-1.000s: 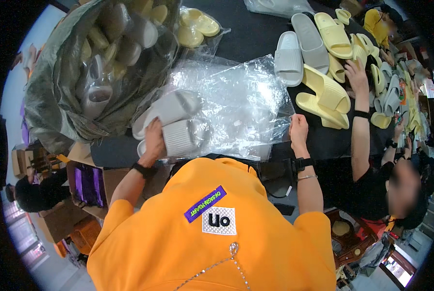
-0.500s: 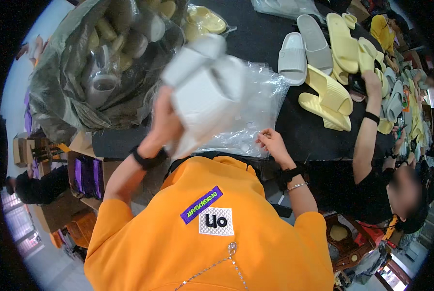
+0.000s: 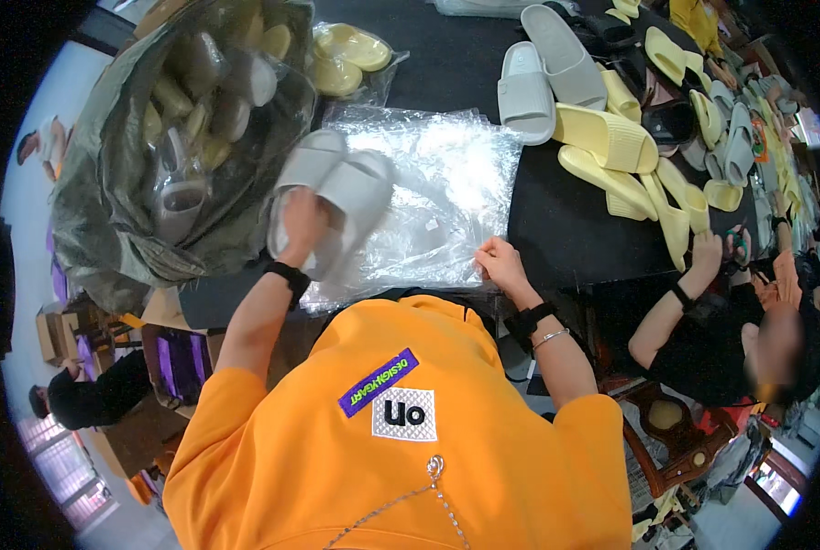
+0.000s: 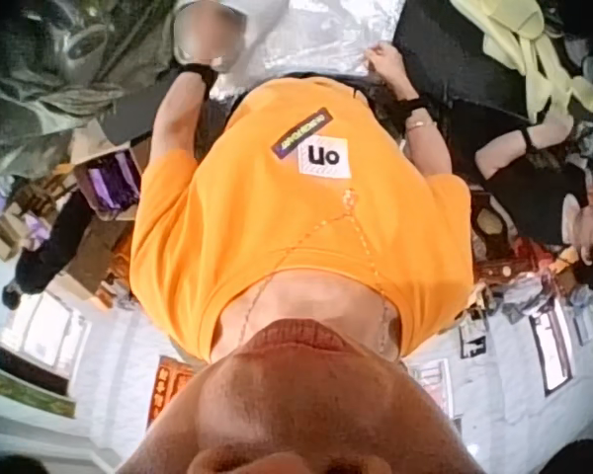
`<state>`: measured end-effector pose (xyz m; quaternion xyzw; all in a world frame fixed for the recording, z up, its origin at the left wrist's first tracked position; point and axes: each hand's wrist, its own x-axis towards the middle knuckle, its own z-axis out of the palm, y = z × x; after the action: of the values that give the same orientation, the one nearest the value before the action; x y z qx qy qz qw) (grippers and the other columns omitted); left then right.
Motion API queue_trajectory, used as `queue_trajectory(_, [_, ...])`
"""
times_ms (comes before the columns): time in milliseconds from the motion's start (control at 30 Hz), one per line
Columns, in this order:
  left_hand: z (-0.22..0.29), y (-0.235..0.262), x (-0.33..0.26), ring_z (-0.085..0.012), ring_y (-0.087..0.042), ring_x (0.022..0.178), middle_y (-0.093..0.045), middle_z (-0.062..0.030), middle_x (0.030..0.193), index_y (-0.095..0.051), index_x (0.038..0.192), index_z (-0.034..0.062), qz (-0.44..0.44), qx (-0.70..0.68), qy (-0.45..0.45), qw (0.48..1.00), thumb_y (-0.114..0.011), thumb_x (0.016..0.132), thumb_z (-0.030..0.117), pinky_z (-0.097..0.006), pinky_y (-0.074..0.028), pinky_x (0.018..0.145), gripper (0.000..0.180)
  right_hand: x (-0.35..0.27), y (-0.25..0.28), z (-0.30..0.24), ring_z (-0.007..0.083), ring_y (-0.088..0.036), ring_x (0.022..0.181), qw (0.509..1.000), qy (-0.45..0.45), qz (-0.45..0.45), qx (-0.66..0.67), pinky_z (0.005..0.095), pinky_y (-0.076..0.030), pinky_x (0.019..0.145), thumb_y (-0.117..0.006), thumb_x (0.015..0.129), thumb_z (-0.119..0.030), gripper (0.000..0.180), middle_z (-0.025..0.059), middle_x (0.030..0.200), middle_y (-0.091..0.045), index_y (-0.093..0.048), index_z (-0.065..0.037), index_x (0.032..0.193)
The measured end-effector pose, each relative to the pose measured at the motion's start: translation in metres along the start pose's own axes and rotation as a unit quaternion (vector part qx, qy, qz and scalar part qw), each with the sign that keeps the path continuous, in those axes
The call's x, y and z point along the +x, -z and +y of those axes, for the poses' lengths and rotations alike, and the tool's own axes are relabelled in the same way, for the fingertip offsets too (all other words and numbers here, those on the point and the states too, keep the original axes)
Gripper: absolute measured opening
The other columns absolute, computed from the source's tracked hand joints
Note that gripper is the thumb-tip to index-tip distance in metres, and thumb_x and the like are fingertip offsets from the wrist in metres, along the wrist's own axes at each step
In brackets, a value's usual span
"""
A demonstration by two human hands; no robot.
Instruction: Packaging different pairs of slippers and sandals into plastic bags from a large sack.
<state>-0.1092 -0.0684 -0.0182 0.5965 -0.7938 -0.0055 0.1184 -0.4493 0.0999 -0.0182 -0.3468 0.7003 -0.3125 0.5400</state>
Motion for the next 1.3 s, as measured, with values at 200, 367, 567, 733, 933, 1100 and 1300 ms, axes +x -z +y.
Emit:
queue_trajectory(200, [-0.016, 0.049, 0.018, -0.0390, -0.047, 0.089, -0.052, -0.0199, 0.088, -0.051, 0.082, -0.0021, 0.042, -0.068, 0.036, 0.996, -0.051, 0.069, 0.003, -0.047, -0.040, 0.077, 0.014, -0.014, 0.007, -0.035, 0.0172, -0.059, 0.075, 0.971, 0.049, 0.108, -0.210, 0.0322, -0.048, 0.067, -0.065, 0.077, -0.019, 0.037, 0.0098, 0.092, -0.062, -0.049, -0.003, 0.106])
queue_trajectory(367, [0.058, 0.093, 0.024, -0.0350, -0.046, 0.088, -0.051, -0.0146, 0.090, -0.052, 0.085, 0.0007, -0.003, -0.117, -0.194, 0.974, -0.051, 0.058, 0.000, -0.042, -0.037, 0.069, 0.027, -0.030, 0.008, -0.115, 0.0222, -0.052, 0.095, 0.955, 0.285, 0.043, -0.071, 0.0324, -0.048, 0.074, -0.069, 0.075, -0.023, 0.069, 0.0145, 0.129, -0.035, -0.032, -0.007, 0.131])
queue_trajectory(567, [0.124, 0.099, 0.024, -0.0315, -0.048, 0.091, -0.052, -0.0132, 0.093, -0.053, 0.089, 0.0025, 0.016, -0.165, -0.294, 0.941, -0.052, 0.064, 0.002, -0.040, -0.036, 0.072, 0.025, -0.011, 0.027, -0.144, 0.0151, -0.056, 0.080, 0.964, 0.226, -0.104, -0.095, 0.0265, -0.048, 0.068, -0.066, 0.075, -0.013, 0.052, 0.0102, 0.109, -0.055, -0.046, -0.006, 0.122])
queue_trajectory(733, [0.128, 0.107, 0.023, -0.0336, -0.049, 0.100, -0.055, -0.0149, 0.106, -0.055, 0.096, 0.0031, 0.072, -0.293, -0.196, 0.933, -0.060, 0.071, 0.002, -0.041, -0.037, 0.083, 0.025, -0.017, 0.066, -0.162, 0.0100, -0.055, 0.070, 0.966, 0.250, -0.022, -0.060, 0.0257, -0.046, 0.064, -0.067, 0.070, -0.012, 0.024, 0.0052, 0.077, -0.061, -0.060, -0.007, 0.093])
queue_trajectory(933, [0.062, 0.094, 0.008, -0.0205, -0.056, 0.079, -0.059, -0.0106, 0.093, -0.058, 0.097, 0.0017, -0.008, -0.404, 0.006, 0.915, -0.057, 0.082, 0.004, -0.030, -0.045, 0.068, 0.016, -0.015, 0.173, -0.183, 0.0078, -0.051, 0.069, 0.936, 0.267, 0.217, 0.069, 0.0241, -0.043, 0.061, -0.068, 0.072, -0.006, 0.024, 0.0000, 0.084, -0.056, -0.055, -0.007, 0.093])
queue_trajectory(1100, [0.040, 0.076, -0.022, -0.0197, -0.059, 0.081, -0.061, -0.0122, 0.087, -0.059, 0.095, -0.0013, -0.032, -0.389, 0.078, 0.917, -0.056, 0.083, 0.007, -0.030, -0.046, 0.072, 0.015, 0.016, 0.240, -0.181, 0.0209, -0.055, 0.099, 0.915, 0.193, 0.312, 0.167, 0.0278, -0.049, 0.063, -0.062, 0.081, -0.020, 0.084, 0.0140, 0.116, -0.050, -0.003, -0.017, 0.141])
queue_trajectory(1300, [0.024, 0.040, -0.034, -0.0267, -0.059, 0.083, -0.061, -0.0154, 0.090, -0.059, 0.099, 0.0018, -0.035, -0.338, 0.102, 0.935, -0.055, 0.083, 0.013, -0.034, -0.046, 0.073, 0.020, 0.022, 0.115, -0.150, 0.0151, -0.056, 0.090, 0.994, 0.095, 0.042, 0.023, 0.0275, -0.046, 0.068, -0.058, 0.084, -0.030, 0.048, 0.0073, 0.109, -0.056, -0.045, -0.008, 0.125])
